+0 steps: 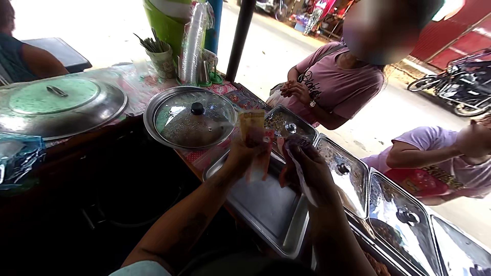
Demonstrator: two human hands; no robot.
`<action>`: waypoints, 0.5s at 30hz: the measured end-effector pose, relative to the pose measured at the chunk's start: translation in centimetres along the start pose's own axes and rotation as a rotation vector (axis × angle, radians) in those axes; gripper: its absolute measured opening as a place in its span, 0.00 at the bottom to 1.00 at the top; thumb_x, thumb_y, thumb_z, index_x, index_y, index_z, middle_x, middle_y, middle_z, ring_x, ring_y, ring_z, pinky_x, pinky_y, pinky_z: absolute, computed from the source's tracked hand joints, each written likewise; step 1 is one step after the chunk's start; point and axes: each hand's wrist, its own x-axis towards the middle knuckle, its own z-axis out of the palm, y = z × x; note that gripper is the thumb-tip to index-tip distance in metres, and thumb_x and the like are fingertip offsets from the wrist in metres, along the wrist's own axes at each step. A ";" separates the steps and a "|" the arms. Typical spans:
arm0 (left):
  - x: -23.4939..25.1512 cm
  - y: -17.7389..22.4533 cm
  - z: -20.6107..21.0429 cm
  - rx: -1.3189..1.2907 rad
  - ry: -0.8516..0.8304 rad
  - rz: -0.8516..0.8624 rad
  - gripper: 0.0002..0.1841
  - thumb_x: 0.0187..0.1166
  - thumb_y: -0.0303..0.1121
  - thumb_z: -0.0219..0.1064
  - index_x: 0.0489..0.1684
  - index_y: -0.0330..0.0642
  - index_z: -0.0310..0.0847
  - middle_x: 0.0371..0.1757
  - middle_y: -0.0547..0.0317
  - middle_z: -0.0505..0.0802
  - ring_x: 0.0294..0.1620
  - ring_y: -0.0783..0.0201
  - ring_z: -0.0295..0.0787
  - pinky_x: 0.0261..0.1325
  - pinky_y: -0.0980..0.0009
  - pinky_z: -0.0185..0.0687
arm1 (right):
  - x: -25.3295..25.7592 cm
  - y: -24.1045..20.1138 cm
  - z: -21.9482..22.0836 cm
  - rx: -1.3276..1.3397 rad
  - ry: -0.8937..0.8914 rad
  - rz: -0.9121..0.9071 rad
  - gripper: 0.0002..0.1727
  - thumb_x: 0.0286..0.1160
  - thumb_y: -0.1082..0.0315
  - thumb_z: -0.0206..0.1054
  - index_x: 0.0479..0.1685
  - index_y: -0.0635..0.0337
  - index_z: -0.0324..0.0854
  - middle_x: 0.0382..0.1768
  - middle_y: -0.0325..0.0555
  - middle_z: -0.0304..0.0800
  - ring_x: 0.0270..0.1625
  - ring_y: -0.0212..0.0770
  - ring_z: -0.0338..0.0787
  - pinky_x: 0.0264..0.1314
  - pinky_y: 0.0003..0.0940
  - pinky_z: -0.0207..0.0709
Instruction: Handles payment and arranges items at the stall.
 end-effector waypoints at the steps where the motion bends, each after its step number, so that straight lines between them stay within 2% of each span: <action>1: -0.1 0.0 0.3 0.058 -0.037 0.033 0.14 0.68 0.16 0.75 0.51 0.32 0.84 0.38 0.55 0.94 0.38 0.66 0.93 0.46 0.67 0.92 | 0.1 0.0 0.6 -0.014 0.008 0.030 0.10 0.85 0.71 0.64 0.58 0.64 0.81 0.40 0.44 0.92 0.38 0.32 0.92 0.44 0.28 0.89; 3: -0.4 0.1 0.9 0.289 -0.112 0.085 0.13 0.67 0.16 0.74 0.48 0.35 0.85 0.36 0.60 0.93 0.37 0.72 0.89 0.45 0.71 0.87 | 0.4 0.8 1.2 -0.003 0.050 0.045 0.10 0.76 0.75 0.72 0.52 0.67 0.86 0.39 0.48 0.94 0.39 0.37 0.93 0.45 0.34 0.90; 5: -0.6 0.3 1.0 0.355 -0.156 0.041 0.10 0.76 0.20 0.69 0.52 0.37 0.84 0.37 0.61 0.91 0.37 0.74 0.87 0.46 0.73 0.85 | 0.5 1.2 0.8 -0.037 0.110 -0.048 0.07 0.73 0.78 0.73 0.48 0.66 0.87 0.38 0.44 0.94 0.40 0.33 0.93 0.47 0.31 0.90; 7: -0.5 0.4 0.5 0.171 -0.123 -0.012 0.09 0.89 0.27 0.57 0.57 0.35 0.81 0.39 0.60 0.92 0.40 0.72 0.89 0.50 0.71 0.87 | 0.7 1.0 -0.5 -0.087 0.111 -0.191 0.09 0.77 0.78 0.68 0.53 0.65 0.83 0.42 0.41 0.93 0.46 0.31 0.92 0.54 0.30 0.89; 9: 0.0 0.5 -0.2 -0.005 -0.052 -0.059 0.14 0.95 0.34 0.47 0.59 0.37 0.77 0.38 0.56 0.94 0.39 0.66 0.93 0.51 0.67 0.89 | 0.5 0.1 -1.5 -0.059 0.066 -0.183 0.10 0.85 0.75 0.62 0.59 0.64 0.79 0.45 0.43 0.92 0.47 0.34 0.92 0.55 0.33 0.89; 11: 0.6 0.8 -0.6 -0.033 -0.067 -0.111 0.16 0.95 0.36 0.47 0.61 0.36 0.77 0.38 0.50 0.94 0.39 0.61 0.94 0.50 0.65 0.90 | 0.1 -0.8 -1.4 -0.046 0.021 -0.089 0.11 0.89 0.70 0.59 0.62 0.62 0.80 0.42 0.43 0.92 0.39 0.32 0.93 0.43 0.30 0.91; 12: 0.8 0.9 -0.5 0.015 -0.124 -0.120 0.15 0.95 0.34 0.48 0.59 0.34 0.77 0.38 0.51 0.94 0.38 0.62 0.94 0.49 0.66 0.91 | 0.1 -0.8 -1.2 -0.059 -0.004 -0.063 0.12 0.89 0.69 0.59 0.62 0.62 0.81 0.40 0.42 0.92 0.37 0.32 0.92 0.41 0.29 0.90; 15: 0.7 0.8 0.4 0.363 -0.381 -0.119 0.10 0.90 0.26 0.52 0.55 0.35 0.80 0.37 0.60 0.89 0.37 0.74 0.85 0.45 0.74 0.84 | 0.7 0.2 0.2 -0.096 0.035 -0.055 0.06 0.83 0.72 0.66 0.52 0.61 0.82 0.38 0.40 0.91 0.40 0.30 0.91 0.47 0.29 0.88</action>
